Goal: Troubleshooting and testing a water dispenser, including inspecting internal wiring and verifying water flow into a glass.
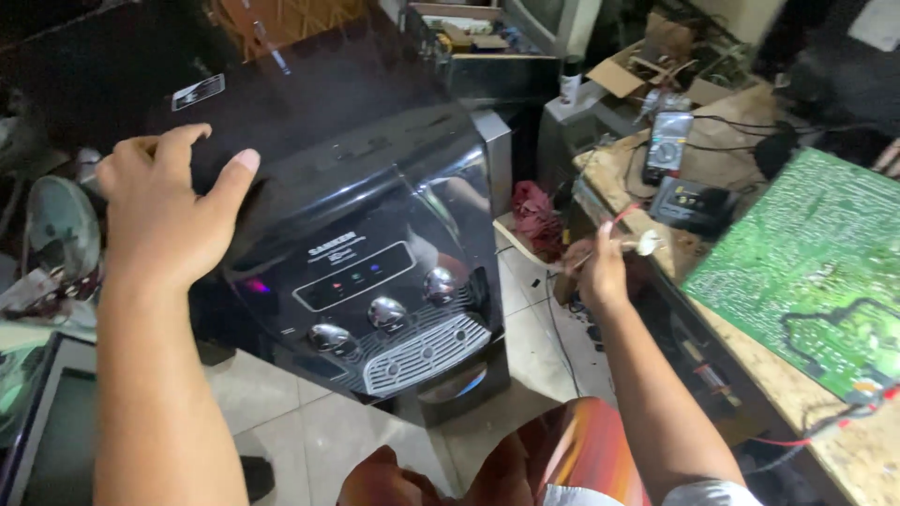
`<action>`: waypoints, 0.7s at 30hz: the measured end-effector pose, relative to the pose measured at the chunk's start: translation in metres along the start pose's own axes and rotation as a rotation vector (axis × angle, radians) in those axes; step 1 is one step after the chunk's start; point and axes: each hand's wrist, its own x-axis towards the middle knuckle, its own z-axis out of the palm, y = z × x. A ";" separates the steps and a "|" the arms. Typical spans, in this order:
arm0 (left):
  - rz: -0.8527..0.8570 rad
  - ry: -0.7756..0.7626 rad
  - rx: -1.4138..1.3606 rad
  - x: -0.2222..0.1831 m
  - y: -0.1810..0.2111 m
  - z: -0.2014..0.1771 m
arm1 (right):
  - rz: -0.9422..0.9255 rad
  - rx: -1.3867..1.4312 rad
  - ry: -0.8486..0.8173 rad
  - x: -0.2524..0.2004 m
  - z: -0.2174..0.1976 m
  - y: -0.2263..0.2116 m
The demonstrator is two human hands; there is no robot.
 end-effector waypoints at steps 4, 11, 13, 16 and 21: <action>0.021 0.048 0.132 0.000 -0.006 0.010 | 0.181 0.050 0.180 0.008 -0.016 0.038; -0.021 0.022 0.207 0.000 -0.005 0.012 | 0.421 -0.278 0.214 0.018 -0.011 0.091; -0.008 0.025 0.195 0.000 -0.004 0.011 | 0.420 -0.266 0.189 0.029 -0.011 0.096; -0.010 0.011 0.188 -0.001 0.001 0.009 | 0.427 -0.255 0.181 0.063 -0.032 0.126; 0.027 0.031 0.178 -0.003 0.004 0.009 | 0.358 -0.185 0.228 0.093 -0.053 0.131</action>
